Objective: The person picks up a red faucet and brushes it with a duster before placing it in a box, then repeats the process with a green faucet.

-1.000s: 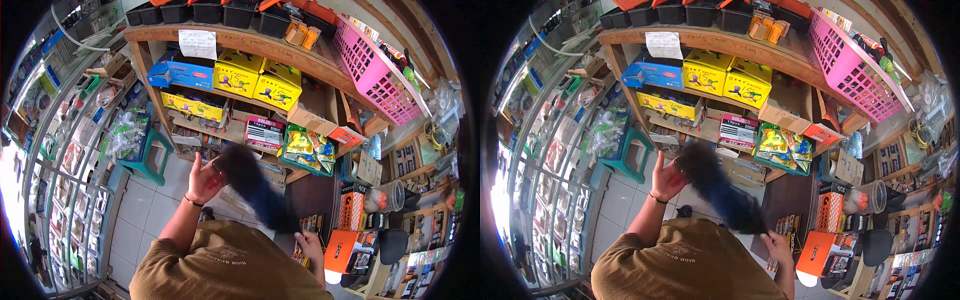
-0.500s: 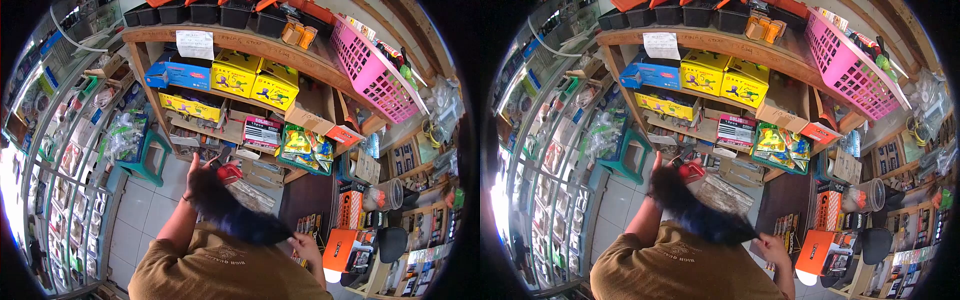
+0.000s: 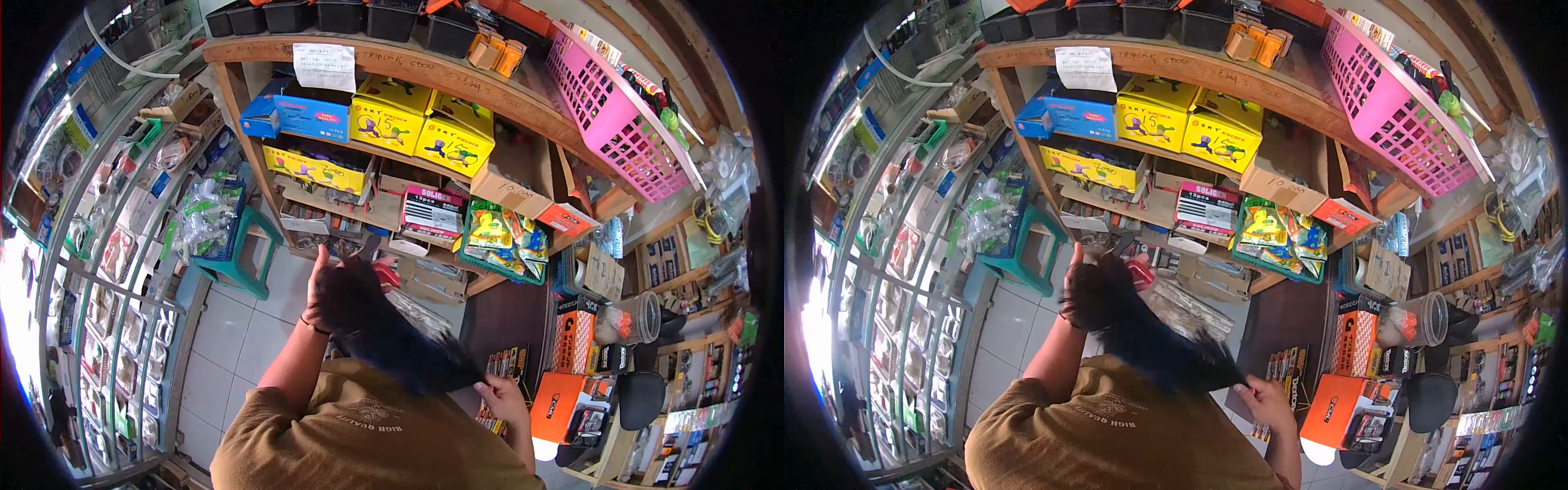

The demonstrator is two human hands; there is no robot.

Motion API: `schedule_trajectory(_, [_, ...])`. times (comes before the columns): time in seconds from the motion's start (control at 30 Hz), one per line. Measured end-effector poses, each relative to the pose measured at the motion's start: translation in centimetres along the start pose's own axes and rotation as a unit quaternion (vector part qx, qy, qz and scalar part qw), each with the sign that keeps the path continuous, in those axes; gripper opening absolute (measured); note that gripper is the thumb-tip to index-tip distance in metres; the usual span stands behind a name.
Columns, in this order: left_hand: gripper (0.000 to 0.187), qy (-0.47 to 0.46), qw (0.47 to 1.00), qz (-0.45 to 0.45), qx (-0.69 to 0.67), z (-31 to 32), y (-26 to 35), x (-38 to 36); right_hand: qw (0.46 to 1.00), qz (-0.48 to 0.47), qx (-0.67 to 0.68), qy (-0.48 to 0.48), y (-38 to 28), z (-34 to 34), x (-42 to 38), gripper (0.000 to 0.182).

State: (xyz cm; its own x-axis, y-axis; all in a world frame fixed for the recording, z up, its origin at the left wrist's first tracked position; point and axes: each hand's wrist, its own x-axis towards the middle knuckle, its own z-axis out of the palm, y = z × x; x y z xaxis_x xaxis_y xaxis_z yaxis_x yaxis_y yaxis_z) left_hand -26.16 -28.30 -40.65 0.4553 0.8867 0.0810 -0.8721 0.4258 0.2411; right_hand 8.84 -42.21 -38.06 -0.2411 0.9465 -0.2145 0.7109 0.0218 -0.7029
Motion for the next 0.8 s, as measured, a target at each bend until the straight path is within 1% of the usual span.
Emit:
schedule_trajectory(0.03, [0.081, 0.066, 0.997, 0.015, -0.026, -0.4, 0.0, -0.2, 1.0, 0.001, 0.0, 0.001, 0.2, 0.1, 0.1, 0.033])
schedule_trajectory(0.07, [0.08, 0.131, 0.989, 0.03, -0.053, -0.6, 0.0, -0.4, 0.999, 0.033, 0.017, 0.021, 0.3, 0.3, 0.2, 0.032])
schedule_trajectory(0.1, [0.08, 0.131, 0.989, 0.03, -0.054, -1.1, -0.1, -0.5, 0.997, 0.063, 0.033, 0.041, 0.5, 0.4, 0.3, 0.032])
schedule_trajectory(0.13, [0.08, 0.107, 0.994, 0.021, -0.022, -1.8, -0.2, -0.5, 0.997, 0.062, 0.031, 0.039, 0.7, 0.6, 0.1, 0.032])
schedule_trajectory(0.17, [0.079, 0.082, 0.996, 0.013, 0.012, -2.3, -0.1, -0.4, 0.999, 0.031, 0.018, 0.028, 1.0, 1.1, -0.2, 0.031])
schedule_trajectory(0.2, [0.079, 0.081, 0.996, 0.014, 0.013, -2.6, -0.1, -0.3, 1.0, 0.0, 0.006, 0.018, 0.9, 1.3, -0.3, 0.031])
schedule_trajectory(0.23, [0.079, 0.066, 0.998, -0.008, -0.023, -2.8, -0.1, -0.2, 1.0, -0.013, 0.003, -0.005, 0.2, 1.0, -0.3, 0.033])
schedule_trajectory(0.27, [0.079, 0.051, 0.996, -0.03, -0.06, -3.0, -0.1, -0.1, 1.0, -0.014, 0.003, -0.004, 0.3, 0.9, -0.2, 0.033])
schedule_trajectory(0.3, [0.08, 0.067, 0.996, -0.005, -0.065, 0.6, -0.2, -0.1, 0.999, 0.034, 0.025, 0.009, 0.5, 0.8, -0.2, 0.033])
schedule_trajectory(0.33, [0.08, 0.067, 0.996, -0.004, -0.065, 0.3, -0.2, -0.1, 0.995, 0.081, 0.047, 0.022, 0.6, 0.7, -0.2, 0.034])
schedule_trajectory(0.4, [0.086, 0.053, 0.997, 0.02, -0.046, -0.4, -0.2, -0.1, 0.993, 0.092, 0.07, 0.029, -0.4, 0.8, -0.3, 0.034])
schedule_trajectory(0.43, [0.089, 0.099, 0.995, 0.027, 0.016, -0.4, -0.3, -0.1, 0.99, 0.102, 0.094, 0.037, -0.7, 0.8, -0.2, 0.035])
schedule_trajectory(0.47, [0.089, 0.098, 0.995, 0.026, 0.017, -0.2, -0.2, -0.1, 0.989, 0.101, 0.095, 0.039, -0.6, 0.7, -0.3, 0.035])
schedule_trajectory(0.53, [0.09, 0.06, 0.996, 0.019, 0.057, 0.6, -0.1, 0.0, 0.998, -0.058, -0.011, -0.025, -0.1, 0.2, -0.6, 0.035])
schedule_trajectory(0.57, [0.09, 0.058, 0.998, 0.012, 0.036, 0.4, 0.1, 0.0, 0.998, -0.055, -0.01, -0.022, 0.1, 0.4, -0.6, 0.035])
schedule_trajectory(0.6, [0.09, 0.041, 0.999, 0.023, 0.004, 1.0, -0.2, 0.0, 0.999, 0.019, 0.047, 0.007, 0.6, 0.9, -0.4, 0.035])
schedule_trajectory(0.63, [0.089, 0.027, 0.999, 0.014, -0.034, -0.1, -0.1, -0.1, 0.99, 0.092, 0.104, 0.036, 0.8, 1.1, -0.5, 0.035])
schedule_trajectory(0.67, [0.089, 0.012, 0.997, 0.01, -0.073, -1.1, 0.0, -0.1, 0.99, 0.093, 0.102, 0.035, 0.6, 1.1, -0.7, 0.035])
schedule_trajectory(0.7, [0.087, 0.044, 0.999, 0.015, -0.021, -0.7, -0.1, 0.0, 0.996, 0.054, 0.072, 0.028, 0.2, 1.1, -0.8, 0.035])
schedule_trajectory(0.73, [0.087, 0.044, 0.999, 0.018, -0.021, -0.1, -0.3, 0.0, 0.999, 0.013, 0.043, 0.022, -0.1, 1.1, -0.8, 0.034])
schedule_trajectory(0.77, [0.087, 0.061, 0.998, 0.019, 0.01, 0.6, -0.4, -0.1, 0.999, -0.001, 0.017, -0.031, 0.7, 1.0, -1.0, 0.034])
schedule_trajectory(0.8, [0.086, 0.077, 0.996, 0.019, 0.041, 1.1, -0.4, -0.1, 0.999, -0.002, 0.018, -0.03, 0.6, 0.9, -0.9, 0.034])
